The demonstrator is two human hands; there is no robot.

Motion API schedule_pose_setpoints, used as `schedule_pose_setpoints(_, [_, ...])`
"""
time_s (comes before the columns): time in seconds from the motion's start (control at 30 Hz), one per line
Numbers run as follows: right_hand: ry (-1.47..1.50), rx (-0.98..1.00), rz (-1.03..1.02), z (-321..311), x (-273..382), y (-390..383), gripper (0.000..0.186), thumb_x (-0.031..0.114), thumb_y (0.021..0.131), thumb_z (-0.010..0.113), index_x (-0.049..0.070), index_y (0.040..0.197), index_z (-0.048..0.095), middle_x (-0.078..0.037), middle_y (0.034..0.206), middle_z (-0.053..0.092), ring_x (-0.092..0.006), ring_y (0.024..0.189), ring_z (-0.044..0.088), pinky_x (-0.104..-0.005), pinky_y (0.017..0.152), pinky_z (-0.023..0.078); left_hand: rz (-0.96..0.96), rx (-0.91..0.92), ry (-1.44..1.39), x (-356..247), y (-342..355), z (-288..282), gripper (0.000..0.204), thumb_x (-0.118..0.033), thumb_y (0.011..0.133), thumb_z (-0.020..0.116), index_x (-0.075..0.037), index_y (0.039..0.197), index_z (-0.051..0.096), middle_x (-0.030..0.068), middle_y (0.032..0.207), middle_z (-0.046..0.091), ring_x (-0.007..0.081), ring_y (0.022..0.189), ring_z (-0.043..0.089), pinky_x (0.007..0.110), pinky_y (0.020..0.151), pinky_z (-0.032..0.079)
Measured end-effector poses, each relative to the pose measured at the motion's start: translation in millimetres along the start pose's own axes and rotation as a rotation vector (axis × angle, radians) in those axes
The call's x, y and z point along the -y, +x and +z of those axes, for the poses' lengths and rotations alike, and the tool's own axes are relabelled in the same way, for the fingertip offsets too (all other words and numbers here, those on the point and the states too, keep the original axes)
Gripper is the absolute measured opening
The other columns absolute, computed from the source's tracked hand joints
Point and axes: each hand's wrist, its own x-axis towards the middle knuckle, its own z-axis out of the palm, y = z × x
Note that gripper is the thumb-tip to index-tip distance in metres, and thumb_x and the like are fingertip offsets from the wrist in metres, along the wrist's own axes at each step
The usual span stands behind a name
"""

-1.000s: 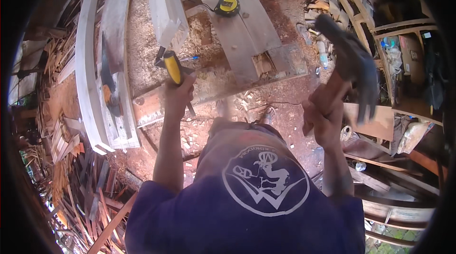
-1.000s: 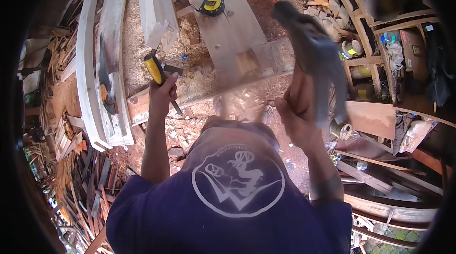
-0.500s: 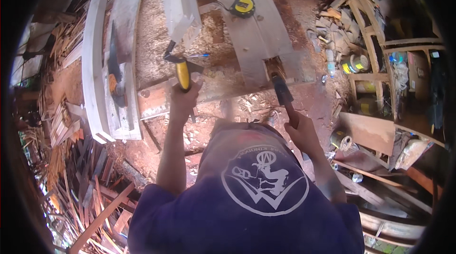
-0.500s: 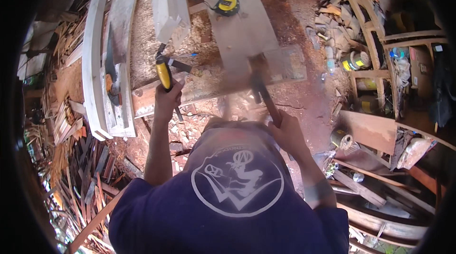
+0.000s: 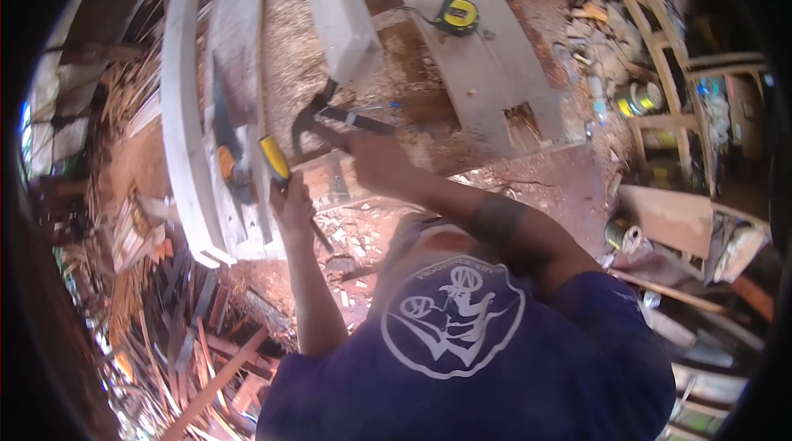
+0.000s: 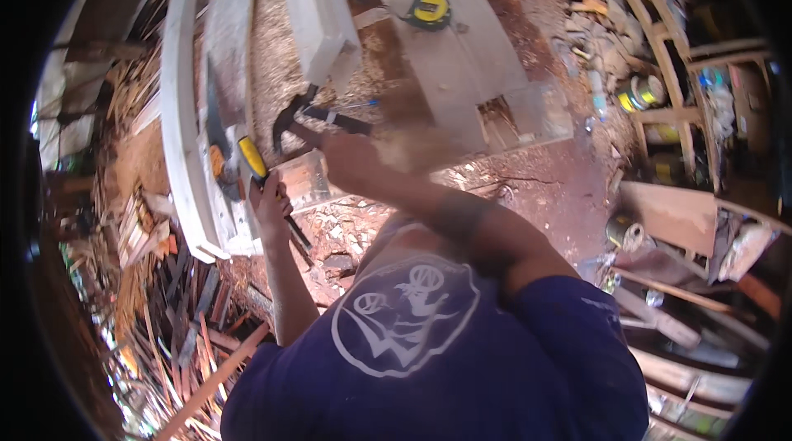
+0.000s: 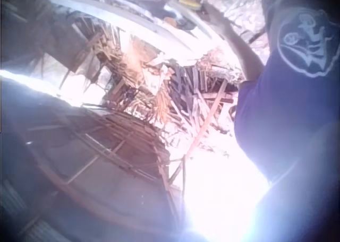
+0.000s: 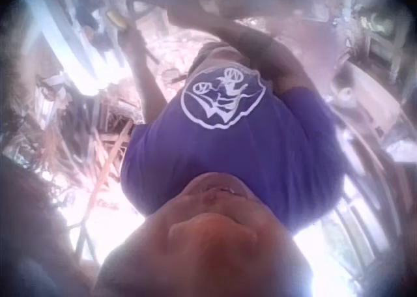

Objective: The person holds a chisel against a wood plank and strikes the handle with a hammer. The person makes several strikes to carve a notch in the wood.

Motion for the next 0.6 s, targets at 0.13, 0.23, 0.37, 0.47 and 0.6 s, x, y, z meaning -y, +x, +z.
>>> schedule_pose_setpoints(0.13, [0.150, 0.000, 0.034, -44.2, 7.9, -47.1, 0.017, 0.015, 0.089, 0.060, 0.003, 0.100, 0.064, -0.020, 0.097, 0.061, -0.0376, 0.091, 0.061, -0.0505, 0.084, 0.046, 0.012, 0.064, -0.015, 16.5, 21.6, -15.0, 0.021, -0.021, 0.095, 0.065, -0.010, 0.094, 0.047, -0.0028, 0.068, 0.047, 0.0028, 0.043, 0.033, 0.020, 0.037, 0.022])
schedule_pose_setpoints(0.23, [0.275, -0.225, 0.617, -104.4, -28.7, -137.3, 0.021, 0.020, 0.093, 0.062, -0.001, 0.098, 0.065, -0.019, 0.086, 0.066, -0.0316, 0.079, 0.064, -0.0411, 0.072, 0.049, -0.064, 0.121, 0.008, 5.0, 39.0, -15.5, 0.018, -0.018, 0.096, 0.064, -0.009, 0.104, 0.049, -0.0032, 0.068, 0.046, 0.0010, 0.046, 0.035, 0.019, 0.039, 0.023])
schedule_pose_setpoints(0.37, [-0.024, -0.814, 0.828, -127.0, -99.0, -191.2, 0.039, 0.029, 0.094, 0.067, -0.003, 0.115, 0.064, -0.019, 0.091, 0.069, -0.0263, 0.078, 0.067, -0.0417, 0.070, 0.052, 0.018, 0.246, 0.066, -13.5, 65.8, 4.4, 0.020, -0.022, 0.096, 0.065, -0.009, 0.093, 0.050, -0.0022, 0.069, 0.046, 0.0034, 0.044, 0.034, 0.021, 0.040, 0.024])
schedule_pose_setpoints(0.47, [0.290, -0.722, 0.930, -137.3, -123.0, -158.2, 0.046, 0.029, 0.091, 0.070, -0.005, 0.119, 0.061, -0.023, 0.100, 0.070, -0.0293, 0.089, 0.068, -0.0417, 0.078, 0.052, 0.088, 0.368, 0.115, -41.0, 70.5, 39.9, 0.019, -0.022, 0.096, 0.064, -0.008, 0.094, 0.051, -0.0026, 0.070, 0.047, 0.0029, 0.047, 0.035, 0.020, 0.041, 0.025])
schedule_pose_setpoints(0.6, [0.026, -0.810, 0.785, -108.3, -113.2, -160.4, 0.044, 0.026, 0.090, 0.070, -0.006, 0.119, 0.061, -0.018, 0.091, 0.069, -0.0226, 0.078, 0.067, -0.0359, 0.069, 0.052, 0.219, 0.570, 0.167, -60.9, 62.1, 78.0, 0.018, -0.020, 0.096, 0.064, -0.006, 0.100, 0.054, -0.0030, 0.072, 0.049, 0.0020, 0.052, 0.039, 0.019, 0.044, 0.028])
